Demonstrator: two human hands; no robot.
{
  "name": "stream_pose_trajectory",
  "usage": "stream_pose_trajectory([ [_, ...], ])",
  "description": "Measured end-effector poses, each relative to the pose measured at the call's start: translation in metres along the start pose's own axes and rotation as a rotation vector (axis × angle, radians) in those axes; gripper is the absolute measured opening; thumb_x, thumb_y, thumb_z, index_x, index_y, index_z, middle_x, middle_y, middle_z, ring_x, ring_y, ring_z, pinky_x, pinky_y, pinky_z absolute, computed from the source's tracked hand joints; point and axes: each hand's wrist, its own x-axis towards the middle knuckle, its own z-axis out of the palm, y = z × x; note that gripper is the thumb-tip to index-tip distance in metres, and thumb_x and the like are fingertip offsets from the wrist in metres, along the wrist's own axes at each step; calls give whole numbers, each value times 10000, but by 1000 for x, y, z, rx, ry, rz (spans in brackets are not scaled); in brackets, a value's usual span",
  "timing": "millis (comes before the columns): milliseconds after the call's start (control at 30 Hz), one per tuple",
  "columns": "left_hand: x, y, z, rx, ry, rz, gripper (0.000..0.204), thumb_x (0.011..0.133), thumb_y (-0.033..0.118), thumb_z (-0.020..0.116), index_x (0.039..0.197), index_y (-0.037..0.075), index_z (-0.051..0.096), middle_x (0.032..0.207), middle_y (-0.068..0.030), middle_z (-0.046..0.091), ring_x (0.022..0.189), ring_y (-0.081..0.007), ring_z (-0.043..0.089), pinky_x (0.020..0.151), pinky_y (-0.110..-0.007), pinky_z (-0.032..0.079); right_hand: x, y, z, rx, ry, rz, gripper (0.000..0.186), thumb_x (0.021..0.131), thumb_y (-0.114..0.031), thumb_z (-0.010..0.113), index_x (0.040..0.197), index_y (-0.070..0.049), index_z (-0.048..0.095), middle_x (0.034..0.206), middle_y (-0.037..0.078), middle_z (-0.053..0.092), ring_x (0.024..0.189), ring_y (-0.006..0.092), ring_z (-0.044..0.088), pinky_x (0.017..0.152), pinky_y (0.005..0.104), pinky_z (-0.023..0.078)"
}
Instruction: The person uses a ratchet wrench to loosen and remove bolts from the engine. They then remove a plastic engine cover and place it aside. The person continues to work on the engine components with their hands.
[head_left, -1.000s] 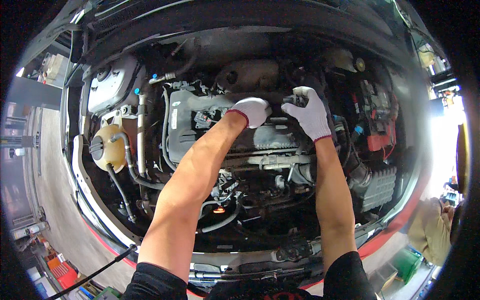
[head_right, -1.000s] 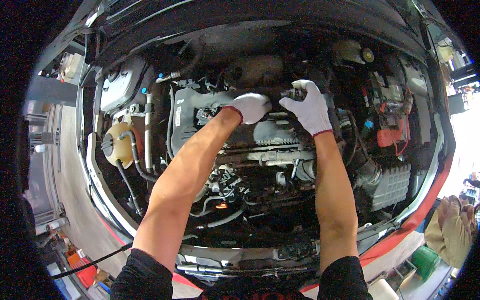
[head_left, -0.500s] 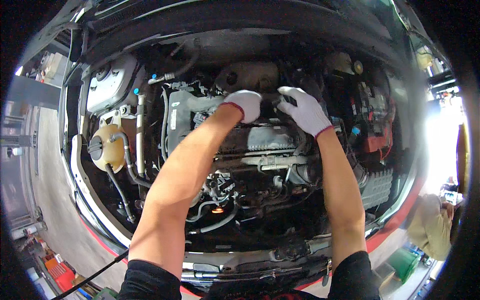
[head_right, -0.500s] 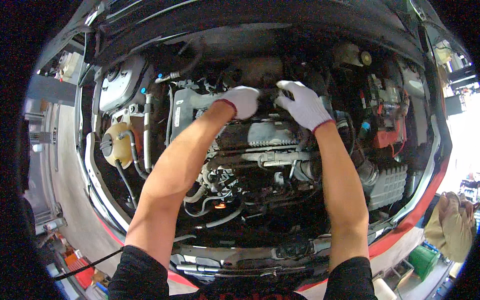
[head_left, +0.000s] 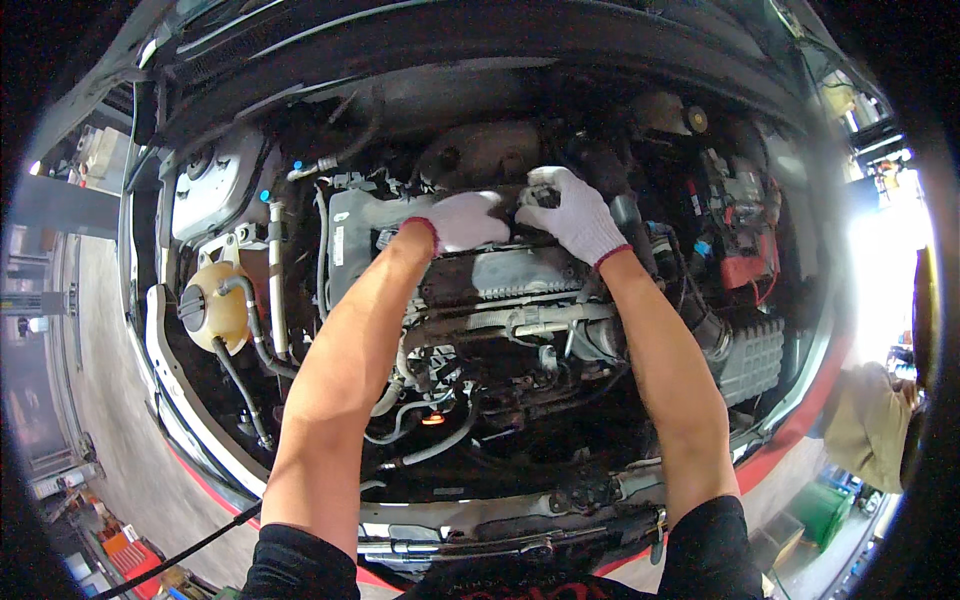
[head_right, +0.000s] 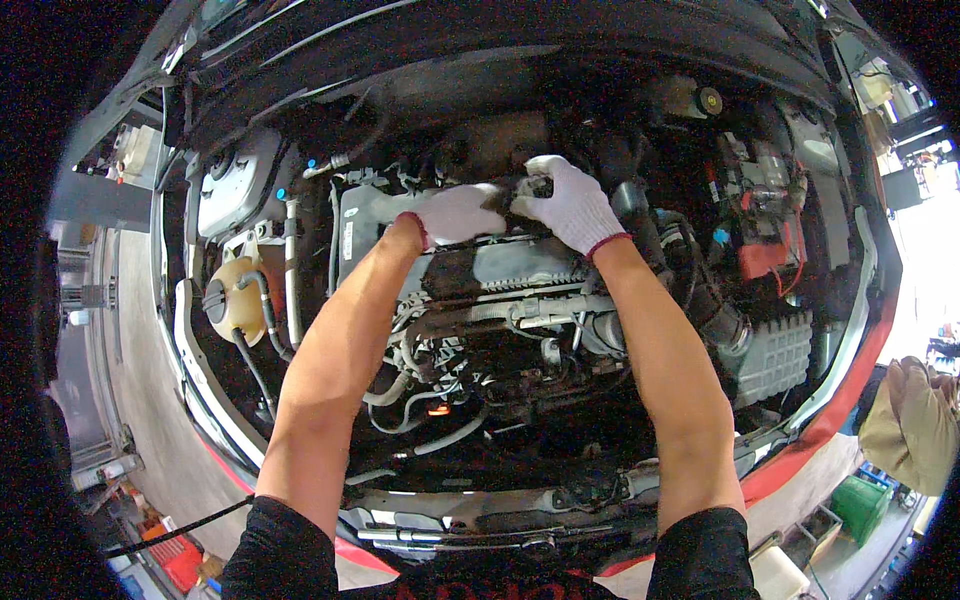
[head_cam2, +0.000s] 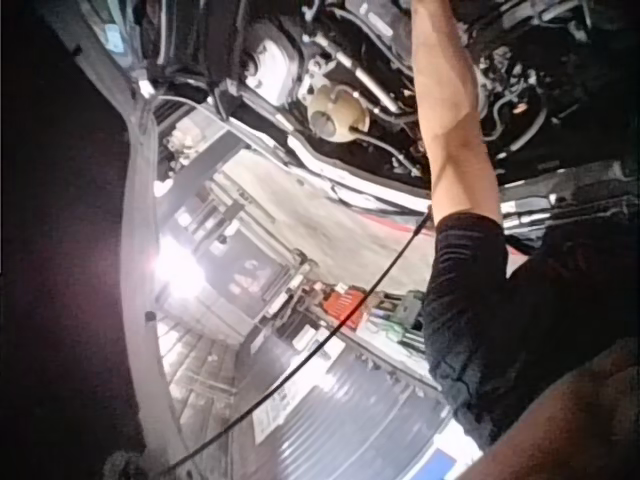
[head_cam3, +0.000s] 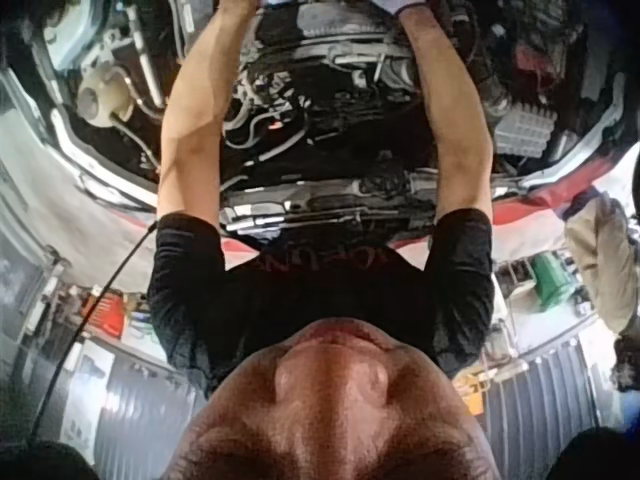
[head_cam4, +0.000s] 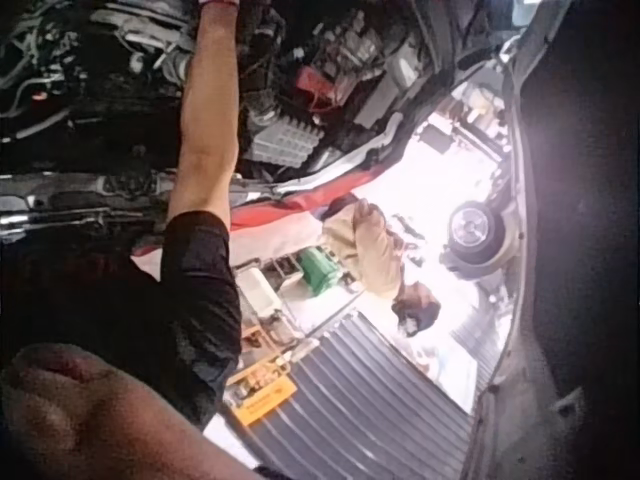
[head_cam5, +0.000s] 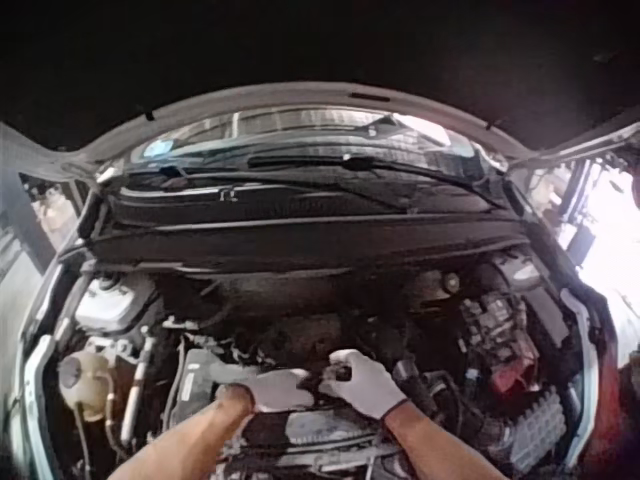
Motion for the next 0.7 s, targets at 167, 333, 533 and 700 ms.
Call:
stream_pose_trajectory([
  [167, 18, 26, 6, 178, -124, -166, 612, 833, 456, 646, 1184, -43, 692, 1189, -292, 696, 1129, -410, 676, 970, -467, 524, 5, 2, -12, -421, -94, 61, 659, 949, -648, 560, 1370, -146, 630, 1118, 215, 744, 1066, 365, 707, 948, 510, 491],
  [333, 16, 36, 4, 158, -131, -211, 506, 826, 431, 597, 1059, 15, 769, 1098, -274, 720, 1037, -404, 703, 915, -459, 533, -9, 0, -1, -357, -123, -51, 718, 903, -470, 719, 1488, -131, 475, 1165, 233, 710, 1095, 406, 681, 952, 517, 504],
  [533, 4, 8, 17, 52, -17, -102, 567, 831, 525, 628, 1064, 26, 762, 1040, -264, 733, 993, -421, 705, 883, -474, 539, -23, -22, 4, -33, -43, 76, 743, 822, -381, 803, 1449, -108, 512, 1263, 234, 671, 1179, 419, 651, 1042, 480, 511],
  [700, -1, 22, 12, 147, -114, -83, 570, 790, 526, 668, 1033, 19, 765, 1000, -264, 731, 958, -428, 708, 863, -471, 550, -7, -9, 10, -55, -36, 57, 786, 795, -456, 815, 1442, -96, 553, 1311, 237, 658, 1237, 402, 623, 1071, 461, 486],
])
